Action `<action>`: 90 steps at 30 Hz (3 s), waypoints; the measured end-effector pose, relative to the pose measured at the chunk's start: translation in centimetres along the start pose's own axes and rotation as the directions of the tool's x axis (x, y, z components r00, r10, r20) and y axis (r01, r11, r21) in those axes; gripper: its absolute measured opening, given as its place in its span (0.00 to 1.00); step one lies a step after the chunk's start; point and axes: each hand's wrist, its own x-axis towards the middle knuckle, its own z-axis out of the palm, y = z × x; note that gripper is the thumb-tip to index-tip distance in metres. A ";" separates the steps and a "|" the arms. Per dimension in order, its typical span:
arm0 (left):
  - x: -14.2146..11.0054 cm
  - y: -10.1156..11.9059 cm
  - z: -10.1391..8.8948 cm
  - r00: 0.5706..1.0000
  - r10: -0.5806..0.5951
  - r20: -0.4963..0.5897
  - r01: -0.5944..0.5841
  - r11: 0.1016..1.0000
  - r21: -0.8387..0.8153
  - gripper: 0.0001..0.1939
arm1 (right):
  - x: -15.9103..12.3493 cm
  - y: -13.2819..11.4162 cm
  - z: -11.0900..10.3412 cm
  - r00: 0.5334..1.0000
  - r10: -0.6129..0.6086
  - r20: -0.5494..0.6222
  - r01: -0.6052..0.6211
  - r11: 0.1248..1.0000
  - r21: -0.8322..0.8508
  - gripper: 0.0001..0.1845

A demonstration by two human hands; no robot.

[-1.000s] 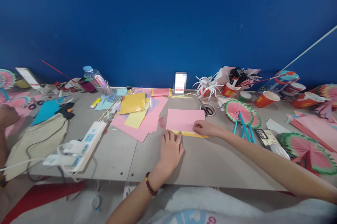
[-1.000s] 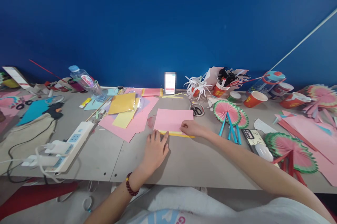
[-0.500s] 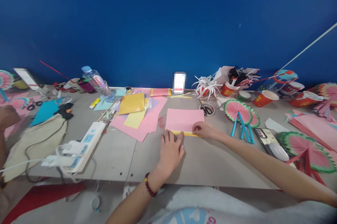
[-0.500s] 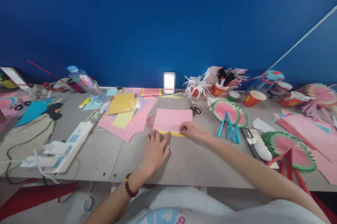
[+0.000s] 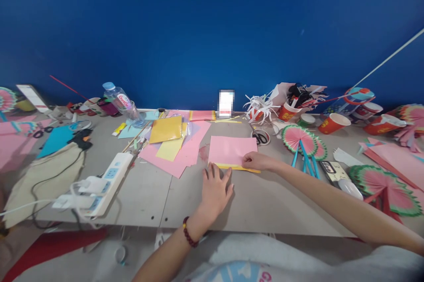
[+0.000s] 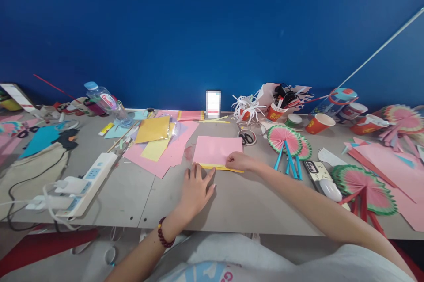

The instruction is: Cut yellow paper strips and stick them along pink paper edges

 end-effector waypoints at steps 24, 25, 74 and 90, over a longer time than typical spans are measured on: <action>-0.4 -0.7 -0.1 0.997 0.046 -0.059 -0.047 0.999 -0.014 0.25 | -0.1 -1.1 -1.0 0.977 0.030 0.212 -0.040 0.998 0.043 0.05; -0.4 -0.8 -0.2 0.997 0.052 -0.056 -0.053 0.998 -0.015 0.25 | 0.1 -1.0 -1.0 0.977 0.032 0.210 -0.040 0.998 0.038 0.06; 0.2 -0.1 -0.4 0.999 0.009 0.037 -0.011 0.999 0.045 0.30 | 0.4 -0.9 0.3 0.994 0.106 0.039 -0.102 0.990 -0.100 0.04; 0.1 0.0 -0.2 0.999 0.021 0.040 -0.023 0.999 0.043 0.32 | 0.3 -0.6 0.4 0.996 0.086 0.029 -0.084 0.995 -0.062 0.05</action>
